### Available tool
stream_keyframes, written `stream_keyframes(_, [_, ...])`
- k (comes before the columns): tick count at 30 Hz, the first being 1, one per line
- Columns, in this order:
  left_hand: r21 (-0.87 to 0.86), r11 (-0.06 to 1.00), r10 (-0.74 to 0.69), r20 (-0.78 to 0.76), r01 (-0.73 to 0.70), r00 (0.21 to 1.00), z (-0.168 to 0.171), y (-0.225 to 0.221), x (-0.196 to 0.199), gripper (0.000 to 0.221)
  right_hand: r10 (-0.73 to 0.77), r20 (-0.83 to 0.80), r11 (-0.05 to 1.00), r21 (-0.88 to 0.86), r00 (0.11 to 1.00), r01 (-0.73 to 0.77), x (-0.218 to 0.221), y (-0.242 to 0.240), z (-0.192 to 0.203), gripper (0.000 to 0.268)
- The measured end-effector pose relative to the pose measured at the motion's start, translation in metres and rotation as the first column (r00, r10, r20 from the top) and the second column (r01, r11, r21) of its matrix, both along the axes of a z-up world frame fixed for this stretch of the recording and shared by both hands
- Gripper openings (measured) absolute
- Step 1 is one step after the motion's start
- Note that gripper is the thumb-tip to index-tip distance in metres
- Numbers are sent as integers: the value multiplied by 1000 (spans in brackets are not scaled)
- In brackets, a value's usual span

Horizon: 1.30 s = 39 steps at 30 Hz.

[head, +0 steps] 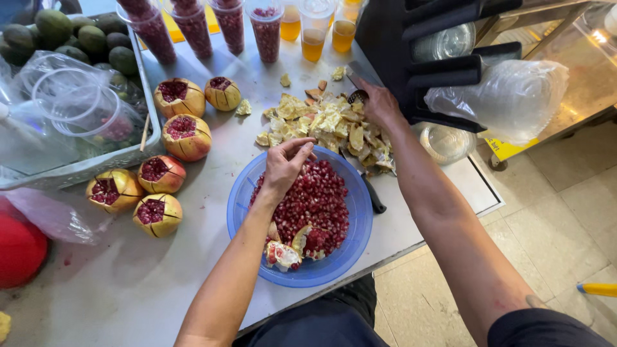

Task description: The person pulls seeds from pomegranate sections by hand and places them into a blue bowl while discarding peels onto the counter.

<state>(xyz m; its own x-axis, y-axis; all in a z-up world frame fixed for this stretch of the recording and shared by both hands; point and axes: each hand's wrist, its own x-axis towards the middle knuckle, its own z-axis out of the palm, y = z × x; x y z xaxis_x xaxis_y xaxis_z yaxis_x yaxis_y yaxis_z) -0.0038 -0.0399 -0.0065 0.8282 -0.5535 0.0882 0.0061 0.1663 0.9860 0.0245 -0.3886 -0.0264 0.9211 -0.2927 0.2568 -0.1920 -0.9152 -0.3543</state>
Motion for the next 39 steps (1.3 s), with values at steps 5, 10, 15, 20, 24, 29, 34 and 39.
stream_keyframes(5, [-17, 1000, -3, -49, 2, 999, 3, 7, 7, 26, -16, -99, 999, 36, 995, 19, 6, 2, 41, 29])
stream_keyframes(10, [-24, 1000, 0, 41, 1, 999, 17, -6, 23, 26, 209, 314, 957, -262, 926, -127, -27, 10, 121, 20])
stream_keyframes(15, [92, 995, -45, 36, 41, 998, 31, -41, 31, 28, 270, 529, 910, -412, 804, -35, -57, 56, 174, 17])
stream_keyframes(20, [-53, 999, 1, 205, 10, 979, 43, -60, 35, 41, 361, 779, 895, -443, 512, 43, -53, 88, 204, 14])
stream_keyframes(24, [-103, 907, 364, 680, -408, 637, 57, -35, 40, 61, 123, 852, 976, -11, 509, -216, -32, 118, 205, 23])
stream_keyframes(29, [174, 931, 261, 300, -321, 918, 50, 46, 37, 49, 52, 738, 895, 265, 673, -359, 18, 172, 166, 27])
stream_keyframes(34, [195, 667, 589, 452, -719, 670, 31, 132, 52, 49, 169, 563, 675, 532, 809, -511, 64, 241, 127, 35])
stream_keyframes(39, [343, 218, 665, 634, -914, 396, 22, 174, 103, 39, 364, 255, 657, 612, 896, -441, 36, 290, 97, 30])
